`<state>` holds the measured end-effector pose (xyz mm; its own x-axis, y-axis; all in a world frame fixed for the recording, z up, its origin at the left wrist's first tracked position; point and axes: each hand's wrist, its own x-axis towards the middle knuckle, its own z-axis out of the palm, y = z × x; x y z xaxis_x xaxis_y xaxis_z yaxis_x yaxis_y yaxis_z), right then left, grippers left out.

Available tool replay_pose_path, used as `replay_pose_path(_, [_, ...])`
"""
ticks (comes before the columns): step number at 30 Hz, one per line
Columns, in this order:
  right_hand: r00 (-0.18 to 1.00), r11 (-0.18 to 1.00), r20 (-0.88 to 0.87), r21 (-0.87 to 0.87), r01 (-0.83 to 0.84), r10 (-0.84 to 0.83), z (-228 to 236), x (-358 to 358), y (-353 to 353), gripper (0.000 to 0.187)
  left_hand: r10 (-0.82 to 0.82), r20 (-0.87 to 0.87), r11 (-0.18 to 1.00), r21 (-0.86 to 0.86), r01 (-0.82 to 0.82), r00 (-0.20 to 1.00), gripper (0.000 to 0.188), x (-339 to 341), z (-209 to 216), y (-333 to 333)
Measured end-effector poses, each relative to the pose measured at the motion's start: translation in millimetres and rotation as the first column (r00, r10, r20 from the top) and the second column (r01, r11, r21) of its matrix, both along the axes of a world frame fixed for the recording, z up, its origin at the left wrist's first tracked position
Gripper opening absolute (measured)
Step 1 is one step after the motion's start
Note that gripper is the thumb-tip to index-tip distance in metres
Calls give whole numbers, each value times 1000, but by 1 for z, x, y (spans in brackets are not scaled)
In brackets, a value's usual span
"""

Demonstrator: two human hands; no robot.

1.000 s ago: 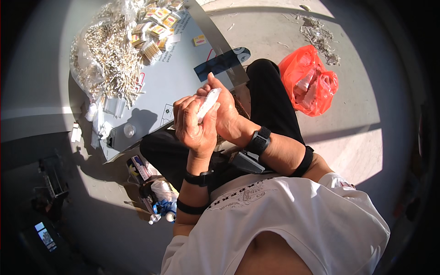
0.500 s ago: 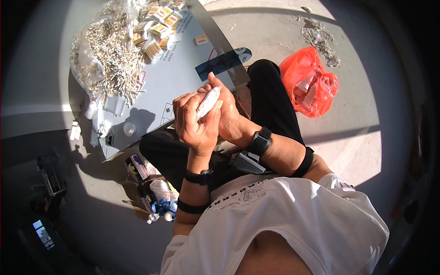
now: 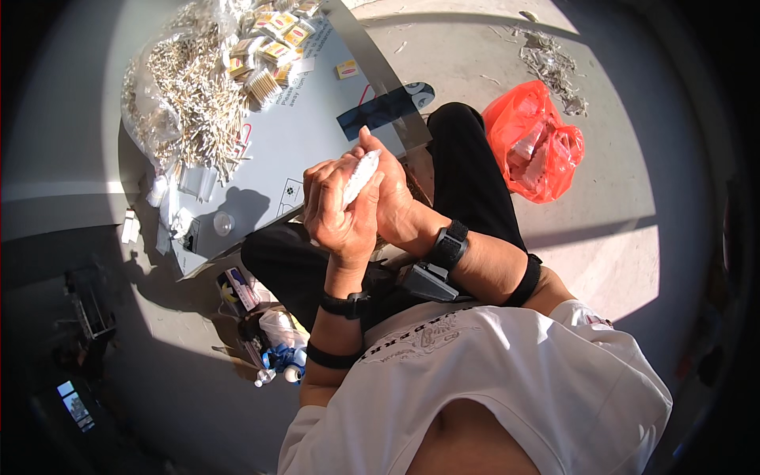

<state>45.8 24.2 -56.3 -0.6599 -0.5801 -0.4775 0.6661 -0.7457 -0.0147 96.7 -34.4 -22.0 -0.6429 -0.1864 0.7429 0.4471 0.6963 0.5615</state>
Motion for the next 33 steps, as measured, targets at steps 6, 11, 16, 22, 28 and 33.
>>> replay_pose_path(6, [1000, 999, 17, 36, 10, -11, 7, 1, -1, 36, 65, -15, 997, 28, -65, 998, 40, -2, -6, -1])
replay_pose_path(11, [998, 995, 43, 90, 51, -55, 13, -1, -2, 36, 32, 8, 996, 86, -33, 999, 30, 2, 2, 0])
replay_pose_path(16, [992, 974, -22, 189, 125, -123, 7, -6, -1, 36, -75, 152, 927, 375, 13, 986, 20, 10, 8, -4])
replay_pose_path(22, [980, 941, -69, 274, 200, -188, 14, -6, -1, 33, -129, 291, 895, 447, -15, 948, 15, 13, 25, -11])
replay_pose_path(28, [979, 938, -88, 283, 200, -183, 17, -6, 0, 33, -226, 358, 815, 579, -25, 906, 13, 12, 34, -13])
replay_pose_path(33, [968, 935, -152, 266, 236, -201, 14, -6, 0, 32, -282, 346, 789, 614, 11, 895, 13, 9, 35, -12])
